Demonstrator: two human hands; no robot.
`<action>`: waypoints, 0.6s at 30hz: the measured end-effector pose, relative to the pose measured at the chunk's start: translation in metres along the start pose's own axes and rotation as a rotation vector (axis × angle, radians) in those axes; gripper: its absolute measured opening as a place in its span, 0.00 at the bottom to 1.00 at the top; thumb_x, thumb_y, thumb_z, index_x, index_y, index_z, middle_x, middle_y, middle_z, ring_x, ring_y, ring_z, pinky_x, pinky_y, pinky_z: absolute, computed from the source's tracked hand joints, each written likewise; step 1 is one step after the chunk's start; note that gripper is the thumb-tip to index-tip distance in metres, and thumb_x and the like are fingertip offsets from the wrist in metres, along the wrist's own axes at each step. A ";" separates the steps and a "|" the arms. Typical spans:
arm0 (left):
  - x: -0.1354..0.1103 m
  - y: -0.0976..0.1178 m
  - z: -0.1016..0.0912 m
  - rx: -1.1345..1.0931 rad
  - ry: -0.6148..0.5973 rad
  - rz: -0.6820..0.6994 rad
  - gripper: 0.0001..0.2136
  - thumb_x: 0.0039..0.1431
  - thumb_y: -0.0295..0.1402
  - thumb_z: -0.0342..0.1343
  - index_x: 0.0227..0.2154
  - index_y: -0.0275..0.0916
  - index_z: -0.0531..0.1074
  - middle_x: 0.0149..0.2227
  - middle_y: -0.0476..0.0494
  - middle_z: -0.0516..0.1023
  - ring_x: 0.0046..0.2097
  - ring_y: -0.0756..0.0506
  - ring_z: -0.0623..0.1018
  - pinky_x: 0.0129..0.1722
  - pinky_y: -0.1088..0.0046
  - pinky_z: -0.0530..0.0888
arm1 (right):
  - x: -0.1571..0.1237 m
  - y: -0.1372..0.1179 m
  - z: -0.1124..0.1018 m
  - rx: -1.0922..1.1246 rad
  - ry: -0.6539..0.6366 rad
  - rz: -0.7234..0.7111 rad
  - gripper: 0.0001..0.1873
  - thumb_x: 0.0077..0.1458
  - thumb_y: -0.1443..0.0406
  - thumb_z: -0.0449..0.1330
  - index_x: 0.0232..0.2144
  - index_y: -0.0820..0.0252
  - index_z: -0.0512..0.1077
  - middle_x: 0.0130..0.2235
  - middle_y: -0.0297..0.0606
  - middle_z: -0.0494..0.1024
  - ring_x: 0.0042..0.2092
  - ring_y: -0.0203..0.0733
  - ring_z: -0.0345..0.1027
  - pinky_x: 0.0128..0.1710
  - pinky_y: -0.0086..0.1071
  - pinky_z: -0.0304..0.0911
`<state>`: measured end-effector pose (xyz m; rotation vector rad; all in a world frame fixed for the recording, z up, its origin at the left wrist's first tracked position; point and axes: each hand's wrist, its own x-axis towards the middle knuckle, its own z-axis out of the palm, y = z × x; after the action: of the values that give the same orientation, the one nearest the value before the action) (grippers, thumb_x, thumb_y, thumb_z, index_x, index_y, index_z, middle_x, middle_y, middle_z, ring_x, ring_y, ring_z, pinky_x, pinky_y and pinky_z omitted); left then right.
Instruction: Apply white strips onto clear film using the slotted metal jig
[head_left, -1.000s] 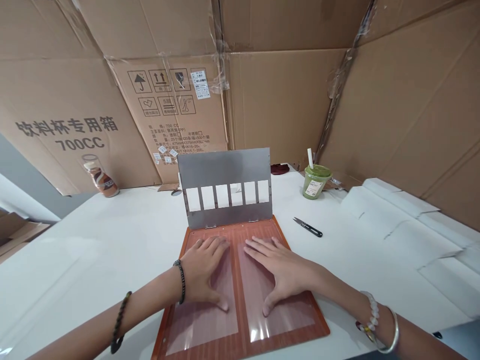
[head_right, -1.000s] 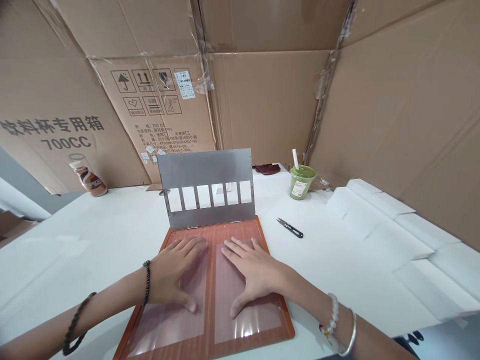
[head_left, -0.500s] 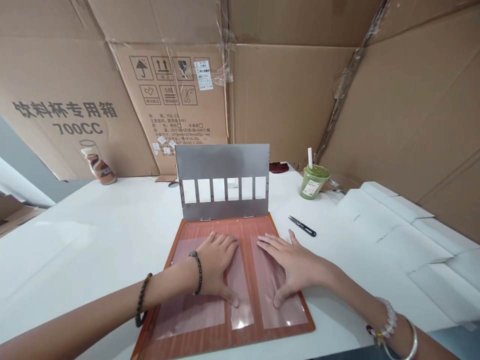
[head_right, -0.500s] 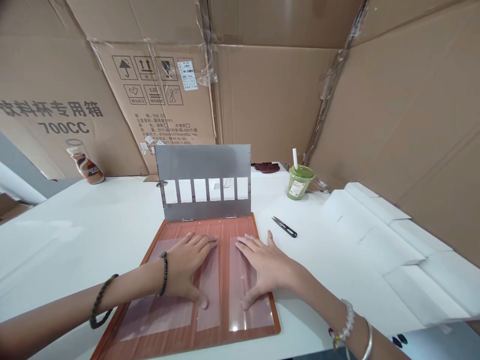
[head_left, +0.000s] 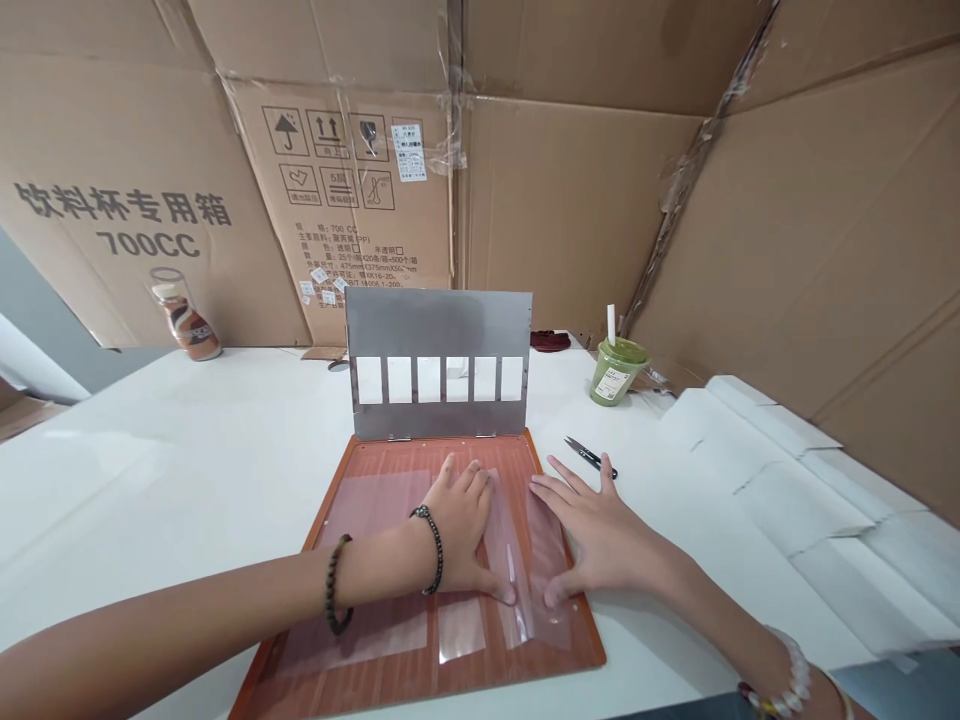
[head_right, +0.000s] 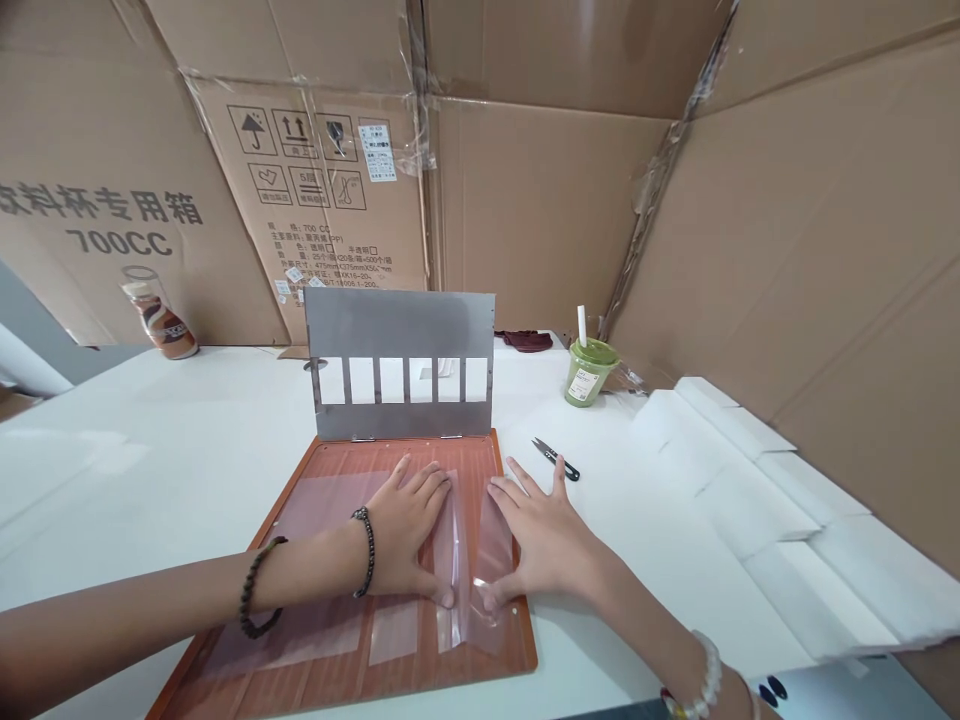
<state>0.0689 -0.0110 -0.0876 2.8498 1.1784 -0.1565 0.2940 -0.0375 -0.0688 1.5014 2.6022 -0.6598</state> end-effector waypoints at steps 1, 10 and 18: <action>0.000 -0.004 -0.001 -0.012 0.005 0.014 0.57 0.38 0.71 0.44 0.59 0.22 0.58 0.61 0.19 0.59 0.64 0.26 0.54 0.61 0.39 0.43 | -0.006 -0.001 0.000 0.010 -0.025 -0.008 0.65 0.34 0.36 0.62 0.66 0.63 0.46 0.67 0.47 0.46 0.67 0.65 0.24 0.52 0.65 0.00; -0.009 -0.015 -0.012 -0.142 0.118 0.068 0.52 0.39 0.69 0.49 0.60 0.32 0.56 0.60 0.26 0.62 0.64 0.26 0.54 0.60 0.36 0.48 | 0.002 0.005 0.001 0.092 -0.105 -0.024 0.64 0.39 0.35 0.59 0.66 0.55 0.33 0.68 0.41 0.31 0.68 0.59 0.19 0.54 0.64 0.04; -0.119 -0.070 -0.024 -0.097 0.153 -0.045 0.33 0.55 0.58 0.49 0.57 0.41 0.62 0.59 0.36 0.66 0.59 0.33 0.65 0.56 0.51 0.67 | 0.003 -0.011 0.032 0.158 0.293 0.015 0.40 0.58 0.43 0.48 0.66 0.49 0.44 0.68 0.34 0.44 0.68 0.51 0.32 0.64 0.58 0.21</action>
<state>-0.0620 -0.0427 -0.0513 2.7948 1.2398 0.1160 0.2786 -0.0518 -0.0948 1.7860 2.8029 -0.7075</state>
